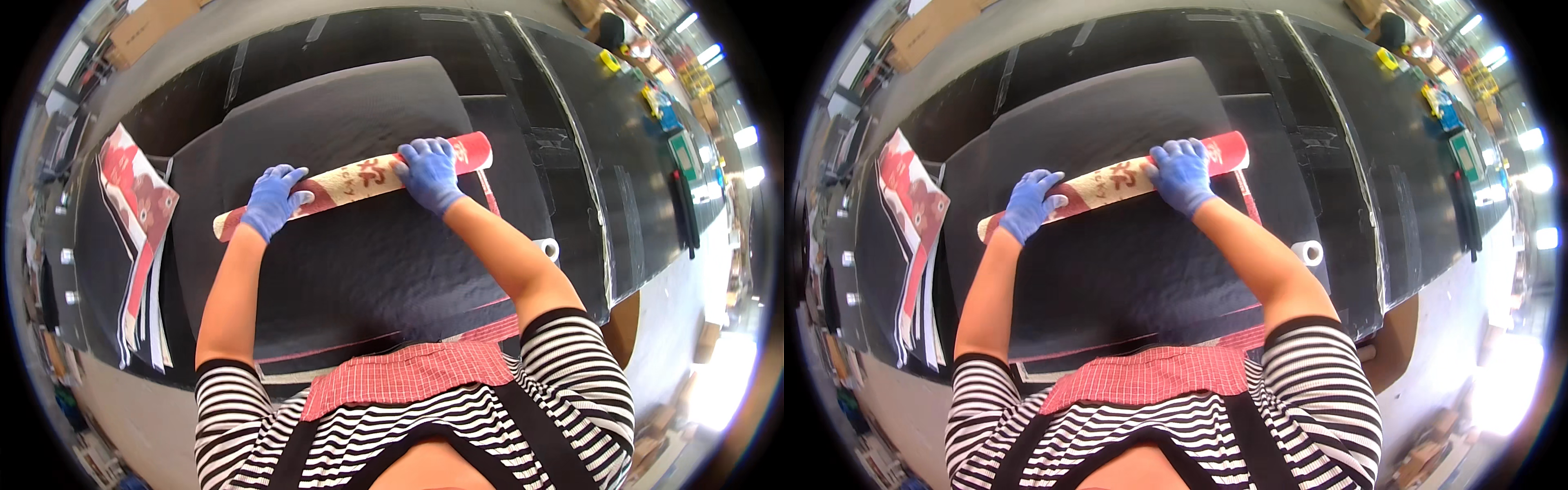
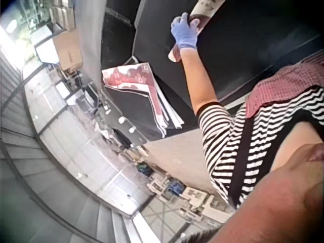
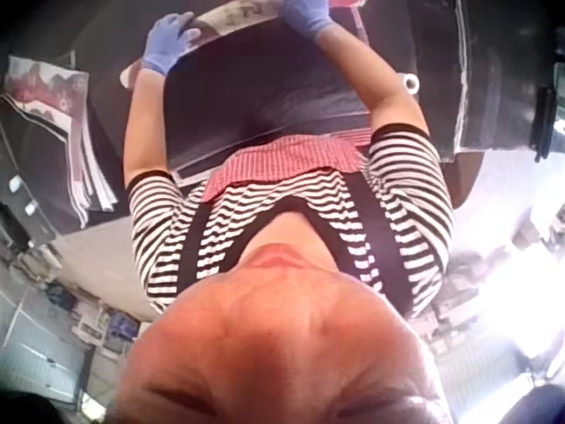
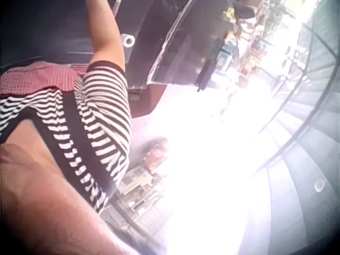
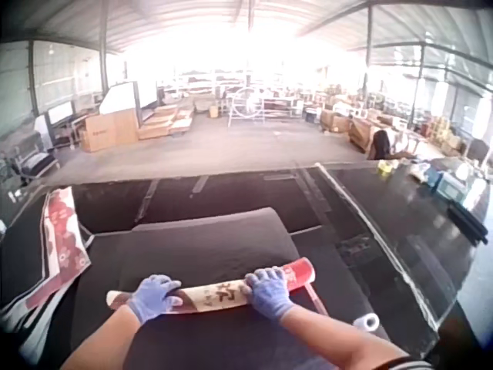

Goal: The person rolls up several floor mats by hand and places each one into a large cardboard box after securing it with a small white adhesive label.

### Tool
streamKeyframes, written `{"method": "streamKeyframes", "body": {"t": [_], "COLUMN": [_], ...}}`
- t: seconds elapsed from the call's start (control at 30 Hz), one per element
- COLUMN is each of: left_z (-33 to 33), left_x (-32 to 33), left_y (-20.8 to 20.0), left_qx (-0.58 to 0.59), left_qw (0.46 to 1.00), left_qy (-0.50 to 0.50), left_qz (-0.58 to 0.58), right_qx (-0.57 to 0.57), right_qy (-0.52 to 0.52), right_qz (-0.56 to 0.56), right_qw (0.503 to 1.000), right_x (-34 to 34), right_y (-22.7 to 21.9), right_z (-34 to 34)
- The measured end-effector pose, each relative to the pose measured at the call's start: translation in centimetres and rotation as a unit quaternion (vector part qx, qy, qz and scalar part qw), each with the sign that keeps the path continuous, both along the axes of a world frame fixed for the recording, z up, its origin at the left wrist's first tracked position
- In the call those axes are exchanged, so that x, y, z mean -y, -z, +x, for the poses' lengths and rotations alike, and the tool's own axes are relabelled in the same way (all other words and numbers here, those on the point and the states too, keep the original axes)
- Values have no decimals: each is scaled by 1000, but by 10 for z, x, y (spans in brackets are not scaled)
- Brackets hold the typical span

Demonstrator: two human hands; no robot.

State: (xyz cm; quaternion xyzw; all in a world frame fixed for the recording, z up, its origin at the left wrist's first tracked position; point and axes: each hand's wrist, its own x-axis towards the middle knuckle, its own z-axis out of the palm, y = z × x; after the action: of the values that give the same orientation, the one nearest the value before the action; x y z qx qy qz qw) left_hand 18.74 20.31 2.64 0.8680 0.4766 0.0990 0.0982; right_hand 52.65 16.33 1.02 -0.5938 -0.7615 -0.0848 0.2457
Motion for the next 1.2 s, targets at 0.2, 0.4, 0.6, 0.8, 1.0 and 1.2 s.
{"method": "streamKeyframes", "body": {"t": [0.2, 0.4, 0.6, 0.8, 1.0, 1.2], "left_z": [48, 47, 26, 15, 50, 54], "left_x": [10, -24, 145, 223, 249, 178], "left_y": [-10, -25, -32, -23, -18, -16], "left_qx": [-118, -162, -163, -39, 18, -43], "left_qw": [988, 986, 986, 989, 992, 996], "left_qy": [-57, -42, 25, 41, -107, -74], "left_qz": [87, -1, -15, -139, 58, -7], "right_qx": [24, 92, 43, -7, -53, 28], "right_qy": [18, -66, -106, -143, -132, -69], "right_qz": [-196, -151, -149, -192, -255, -95], "right_qw": [980, 982, 982, 971, 957, 993], "right_x": [-75, -41, 129, 207, 117, 152], "right_y": [-25, -37, -34, -32, -15, -18], "right_z": [-4, -6, -13, -10, 5, -21]}}
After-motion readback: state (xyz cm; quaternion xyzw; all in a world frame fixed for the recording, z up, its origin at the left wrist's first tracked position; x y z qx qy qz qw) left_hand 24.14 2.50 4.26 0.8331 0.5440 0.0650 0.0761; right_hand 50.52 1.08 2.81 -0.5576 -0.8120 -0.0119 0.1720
